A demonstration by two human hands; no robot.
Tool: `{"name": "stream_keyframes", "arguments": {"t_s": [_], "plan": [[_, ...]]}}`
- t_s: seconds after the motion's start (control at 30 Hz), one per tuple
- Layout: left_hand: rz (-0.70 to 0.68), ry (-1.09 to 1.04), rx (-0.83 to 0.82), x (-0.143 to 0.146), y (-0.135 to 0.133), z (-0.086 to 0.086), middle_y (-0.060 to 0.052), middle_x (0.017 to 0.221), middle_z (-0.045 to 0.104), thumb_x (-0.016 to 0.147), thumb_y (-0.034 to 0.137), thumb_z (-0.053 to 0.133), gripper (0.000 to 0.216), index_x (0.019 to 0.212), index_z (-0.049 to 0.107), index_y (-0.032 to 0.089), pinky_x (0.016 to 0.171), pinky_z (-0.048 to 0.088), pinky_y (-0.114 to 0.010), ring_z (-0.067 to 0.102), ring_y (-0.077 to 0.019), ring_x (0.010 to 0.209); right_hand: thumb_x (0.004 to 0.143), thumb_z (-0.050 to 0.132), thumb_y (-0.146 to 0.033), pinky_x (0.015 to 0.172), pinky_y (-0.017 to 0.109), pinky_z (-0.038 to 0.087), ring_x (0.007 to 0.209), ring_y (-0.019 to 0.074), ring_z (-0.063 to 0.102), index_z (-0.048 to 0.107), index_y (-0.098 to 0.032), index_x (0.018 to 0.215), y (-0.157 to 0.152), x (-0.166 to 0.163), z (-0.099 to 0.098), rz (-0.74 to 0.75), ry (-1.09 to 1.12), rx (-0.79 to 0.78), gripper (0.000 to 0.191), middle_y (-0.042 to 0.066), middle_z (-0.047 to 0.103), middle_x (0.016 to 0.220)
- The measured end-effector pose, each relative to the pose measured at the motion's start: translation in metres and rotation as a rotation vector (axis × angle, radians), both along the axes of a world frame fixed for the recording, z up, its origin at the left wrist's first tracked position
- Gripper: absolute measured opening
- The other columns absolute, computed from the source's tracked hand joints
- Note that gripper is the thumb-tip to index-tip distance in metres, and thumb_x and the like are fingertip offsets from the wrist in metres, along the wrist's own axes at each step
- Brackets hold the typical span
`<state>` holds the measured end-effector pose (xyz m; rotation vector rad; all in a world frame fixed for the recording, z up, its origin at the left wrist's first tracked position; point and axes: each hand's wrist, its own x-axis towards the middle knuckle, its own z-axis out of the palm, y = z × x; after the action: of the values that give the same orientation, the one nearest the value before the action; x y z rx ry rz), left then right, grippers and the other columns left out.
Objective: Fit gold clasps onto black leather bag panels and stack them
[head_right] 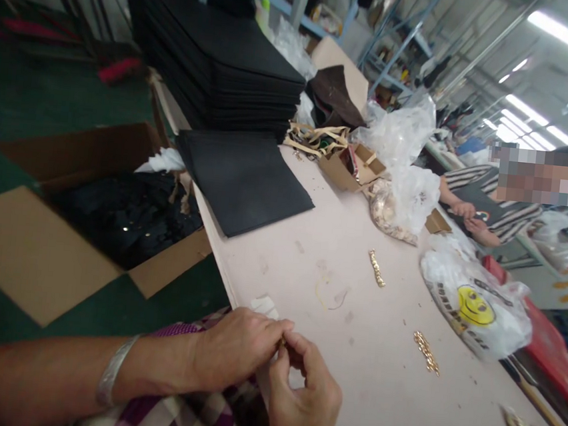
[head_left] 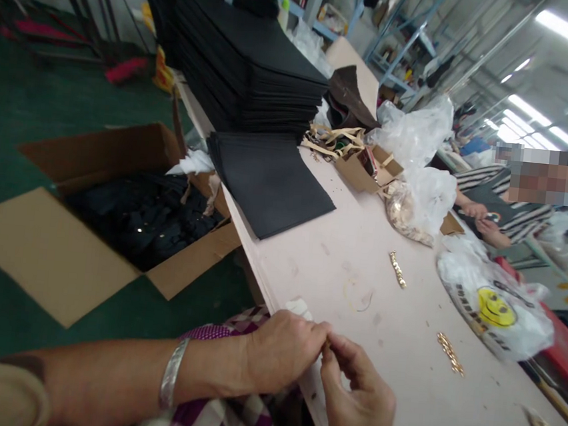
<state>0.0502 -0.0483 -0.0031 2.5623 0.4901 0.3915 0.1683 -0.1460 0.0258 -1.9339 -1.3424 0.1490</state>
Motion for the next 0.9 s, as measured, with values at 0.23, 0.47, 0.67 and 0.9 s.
{"name": "stream_keyframes", "arguments": {"t_s": [0.23, 0.47, 0.67, 0.9], "plan": [[0.086, -0.024, -0.057, -0.015, 0.017, 0.008, -0.009, 0.096, 0.071, 0.091, 0.013, 0.049, 0.02, 0.11, 0.054, 0.014, 0.068, 0.059, -0.04, 0.07, -0.0274, 0.08, 0.079, 0.065, -0.036, 0.067, 0.028, 0.058, 0.072, 0.0212, 0.072, 0.075, -0.02, 0.087, 0.031, -0.005, -0.01, 0.018, 0.108, -0.039, 0.021, 0.006, 0.076, 0.082], [0.384, -0.419, -0.498, -0.056, 0.05, -0.008, -0.004, 0.081, 0.069, 0.097, 0.025, 0.041, 0.026, 0.095, 0.065, 0.017, 0.068, 0.052, -0.029, 0.067, -0.0185, 0.073, 0.08, 0.066, -0.044, 0.078, 0.034, 0.057, 0.084, 0.0239, 0.071, 0.075, -0.019, 0.093, 0.096, -0.008, -0.014, 0.165, 0.319, -0.095, 0.029, 0.008, 0.076, 0.091], [0.688, -0.79, -1.112, -0.09, 0.076, -0.032, 0.003, 0.065, 0.057, 0.083, 0.042, 0.063, 0.027, 0.093, 0.064, 0.016, 0.047, 0.039, -0.019, 0.053, -0.0099, 0.051, 0.082, 0.061, -0.043, 0.073, 0.034, 0.051, 0.075, 0.0223, 0.068, 0.074, -0.019, 0.092, 0.193, -0.025, -0.014, 0.349, 0.268, -0.131, 0.03, 0.006, 0.075, 0.081], [0.84, -0.925, -1.194, -0.093, 0.085, -0.045, 0.005, 0.053, 0.053, 0.079, 0.049, 0.069, 0.037, 0.093, 0.066, 0.015, 0.042, 0.032, -0.018, 0.043, -0.0074, 0.042, 0.077, 0.063, -0.044, 0.067, 0.035, 0.052, 0.068, 0.022, 0.066, 0.072, -0.014, 0.105, 0.24, -0.011, -0.04, 0.304, 0.288, -0.089, 0.042, 0.008, 0.074, 0.08]]}}
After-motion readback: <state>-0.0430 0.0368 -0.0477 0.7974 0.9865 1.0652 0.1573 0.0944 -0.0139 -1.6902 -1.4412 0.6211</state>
